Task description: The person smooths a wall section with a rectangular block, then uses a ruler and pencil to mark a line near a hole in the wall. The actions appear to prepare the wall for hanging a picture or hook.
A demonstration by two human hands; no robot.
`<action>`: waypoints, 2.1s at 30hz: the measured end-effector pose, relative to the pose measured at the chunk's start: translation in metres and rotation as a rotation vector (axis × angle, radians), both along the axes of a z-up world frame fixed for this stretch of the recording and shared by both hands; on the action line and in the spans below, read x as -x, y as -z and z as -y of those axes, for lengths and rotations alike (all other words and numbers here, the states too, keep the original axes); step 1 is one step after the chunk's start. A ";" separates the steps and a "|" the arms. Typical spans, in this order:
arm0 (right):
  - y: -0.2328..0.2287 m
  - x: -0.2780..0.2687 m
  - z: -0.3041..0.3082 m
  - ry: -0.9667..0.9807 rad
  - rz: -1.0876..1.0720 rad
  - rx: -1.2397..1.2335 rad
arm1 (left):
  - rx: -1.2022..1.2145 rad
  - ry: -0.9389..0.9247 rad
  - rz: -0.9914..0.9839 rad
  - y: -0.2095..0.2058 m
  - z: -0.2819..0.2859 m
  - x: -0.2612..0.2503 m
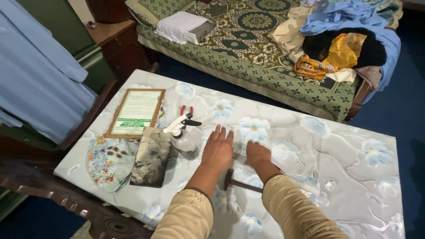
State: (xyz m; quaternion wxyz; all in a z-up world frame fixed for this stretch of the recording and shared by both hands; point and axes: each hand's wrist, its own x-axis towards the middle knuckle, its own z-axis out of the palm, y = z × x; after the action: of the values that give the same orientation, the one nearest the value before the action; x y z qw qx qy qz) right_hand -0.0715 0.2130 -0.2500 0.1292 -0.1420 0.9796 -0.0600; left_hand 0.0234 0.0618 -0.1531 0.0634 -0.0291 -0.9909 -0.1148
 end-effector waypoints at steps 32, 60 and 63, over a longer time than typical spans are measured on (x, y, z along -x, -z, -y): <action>-0.380 -0.015 0.134 -0.307 -0.582 0.644 | -0.356 -0.247 -0.733 -0.191 0.061 -0.035; -0.381 0.034 0.366 -0.419 -0.473 1.428 | -0.580 -0.307 -0.807 -0.206 0.318 -0.016; -0.333 0.046 0.403 -0.226 -0.238 1.152 | -0.530 -0.344 -0.713 -0.179 0.381 0.009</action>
State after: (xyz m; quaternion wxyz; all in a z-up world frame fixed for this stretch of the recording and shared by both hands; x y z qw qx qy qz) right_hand -0.1171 -0.1898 0.0830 -0.0735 -0.2981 0.7760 -0.5510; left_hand 0.0146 -0.3187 0.0261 0.4228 0.1148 -0.8344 -0.3345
